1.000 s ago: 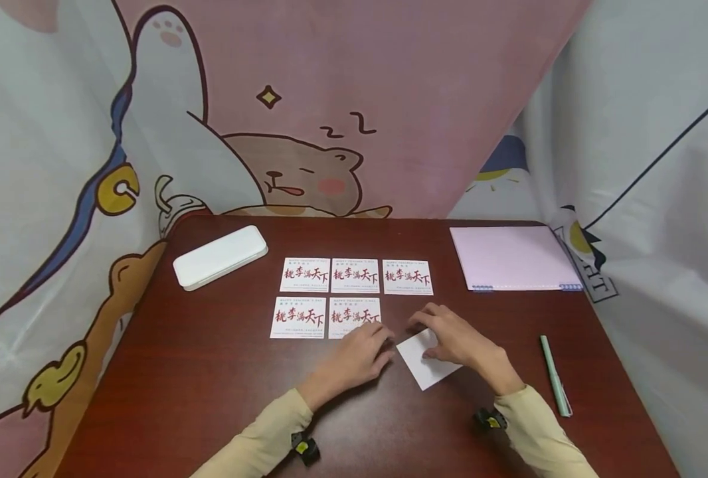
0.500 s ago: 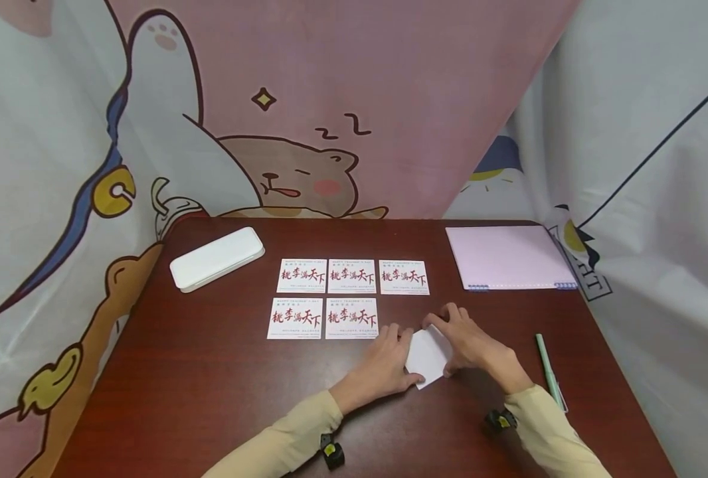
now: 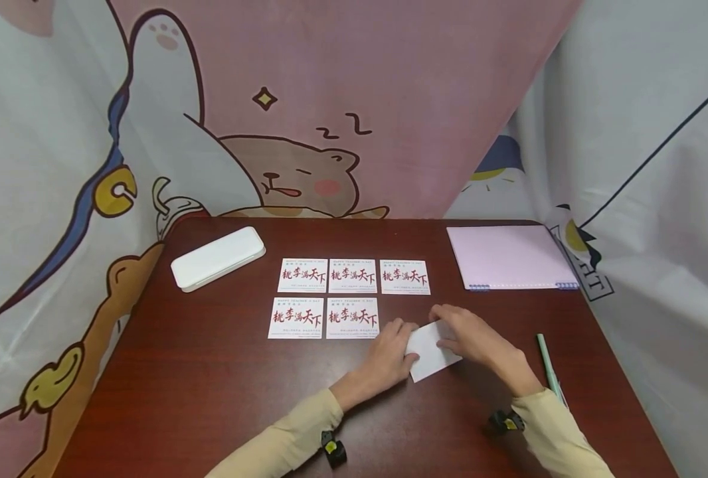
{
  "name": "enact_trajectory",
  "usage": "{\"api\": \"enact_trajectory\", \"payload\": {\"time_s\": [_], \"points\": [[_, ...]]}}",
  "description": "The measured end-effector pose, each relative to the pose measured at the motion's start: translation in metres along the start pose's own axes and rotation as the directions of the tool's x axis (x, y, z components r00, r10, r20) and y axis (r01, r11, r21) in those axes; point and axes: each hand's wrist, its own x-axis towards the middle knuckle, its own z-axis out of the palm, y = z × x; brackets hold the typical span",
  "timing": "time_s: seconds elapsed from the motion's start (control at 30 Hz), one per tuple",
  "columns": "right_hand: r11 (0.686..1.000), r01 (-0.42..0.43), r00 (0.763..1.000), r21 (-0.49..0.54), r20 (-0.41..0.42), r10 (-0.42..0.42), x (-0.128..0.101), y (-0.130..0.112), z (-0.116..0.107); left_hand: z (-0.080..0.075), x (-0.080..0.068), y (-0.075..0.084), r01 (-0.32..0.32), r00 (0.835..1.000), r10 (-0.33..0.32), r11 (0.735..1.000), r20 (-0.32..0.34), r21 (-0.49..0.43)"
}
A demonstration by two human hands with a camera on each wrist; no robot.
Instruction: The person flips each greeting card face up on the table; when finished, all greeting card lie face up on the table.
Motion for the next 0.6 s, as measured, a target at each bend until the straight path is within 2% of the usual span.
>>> {"api": "enact_trajectory", "payload": {"time_s": [0.1, 0.2, 0.3, 0.43, 0.6], "points": [[0.999, 0.046, 0.994, -0.018, -0.096, -0.048, 0.0, -0.002, -0.009, -0.01, 0.005, -0.005, -0.038, 0.996, 0.035, 0.999, -0.078, -0.039], [0.992, 0.12, 0.973, -0.044, -0.195, -0.127, 0.0, -0.002, -0.014, -0.019, 0.01, -0.011, -0.069, 0.989, 0.061, 0.996, -0.136, -0.057], [0.982, 0.173, 0.948, -0.071, -0.26, -0.186, 0.0, -0.003, -0.018, -0.025, 0.012, -0.017, -0.102, 0.98, 0.088, 0.992, -0.176, -0.072], [0.975, 0.193, 0.924, -0.106, -0.314, -0.217, -0.002, -0.004, -0.019, -0.029, 0.013, -0.023, -0.148, 0.972, 0.133, 0.987, -0.196, -0.067], [0.974, 0.19, 0.922, -0.121, -0.32, -0.22, -0.004, -0.002, -0.011, -0.028, 0.008, -0.028, -0.178, 0.97, 0.168, 0.983, -0.173, -0.045]]}}
